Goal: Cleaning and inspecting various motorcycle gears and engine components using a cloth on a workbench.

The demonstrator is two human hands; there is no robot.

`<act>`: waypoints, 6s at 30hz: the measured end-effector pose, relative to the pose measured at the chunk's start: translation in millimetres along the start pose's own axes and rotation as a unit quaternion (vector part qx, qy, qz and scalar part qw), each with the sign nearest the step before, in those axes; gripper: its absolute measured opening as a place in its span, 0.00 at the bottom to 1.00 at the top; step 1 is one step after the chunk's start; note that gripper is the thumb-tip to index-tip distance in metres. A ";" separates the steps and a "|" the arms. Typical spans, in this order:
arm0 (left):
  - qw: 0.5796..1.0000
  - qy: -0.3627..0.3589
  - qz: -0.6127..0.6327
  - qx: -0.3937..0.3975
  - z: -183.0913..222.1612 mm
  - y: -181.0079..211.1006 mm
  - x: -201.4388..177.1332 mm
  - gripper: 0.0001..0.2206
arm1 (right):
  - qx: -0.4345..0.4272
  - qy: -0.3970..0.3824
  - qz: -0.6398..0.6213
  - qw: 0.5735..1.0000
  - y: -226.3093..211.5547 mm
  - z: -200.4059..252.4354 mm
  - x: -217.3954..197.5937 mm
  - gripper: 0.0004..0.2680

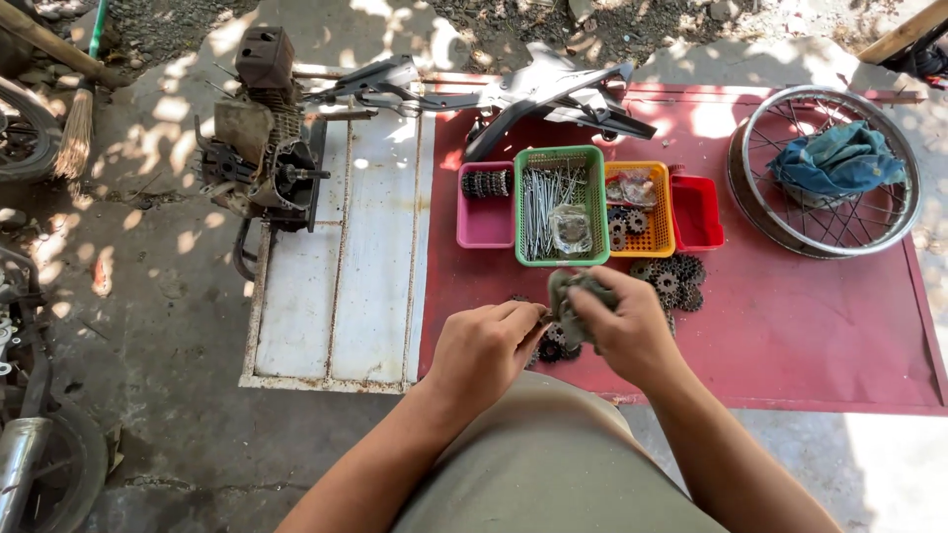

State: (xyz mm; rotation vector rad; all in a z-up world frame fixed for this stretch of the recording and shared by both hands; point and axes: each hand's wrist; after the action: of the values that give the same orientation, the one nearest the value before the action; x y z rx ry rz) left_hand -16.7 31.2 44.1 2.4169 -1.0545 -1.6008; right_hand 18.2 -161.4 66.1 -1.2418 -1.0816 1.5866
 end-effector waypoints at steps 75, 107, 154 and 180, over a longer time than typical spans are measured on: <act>0.944 -0.010 0.329 -0.029 -20.6 -6.1 -30.2 0.12 | -0.138 -0.029 0.117 0.983 -67.4 25.3 5.3 0.05; 0.997 -0.070 0.029 0.025 -8.0 -22.4 -22.4 0.06 | -0.032 0.013 0.082 0.996 -39.4 13.0 -2.4 0.06; 0.992 -0.125 -0.011 -0.017 -7.5 -5.7 -0.7 0.08 | 0.066 0.027 0.064 0.995 1.2 9.4 14.1 0.04; 0.681 -0.119 0.445 -0.569 28.0 -70.5 122.0 0.21 | 0.172 0.025 0.108 0.979 125.9 -30.6 62.1 0.10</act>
State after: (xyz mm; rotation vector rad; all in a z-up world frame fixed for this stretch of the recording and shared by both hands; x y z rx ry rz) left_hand 23.5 24.8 -93.6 0.6884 -0.6552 -1.4238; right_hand 25.5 -134.3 -74.8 -1.1823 -0.6219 1.8046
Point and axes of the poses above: each hand's wrist, its own z-axis away from the middle knuckle, its own x-axis out of the palm, y = z × x, and after that the axes turned 8 degrees about -z, right-handed
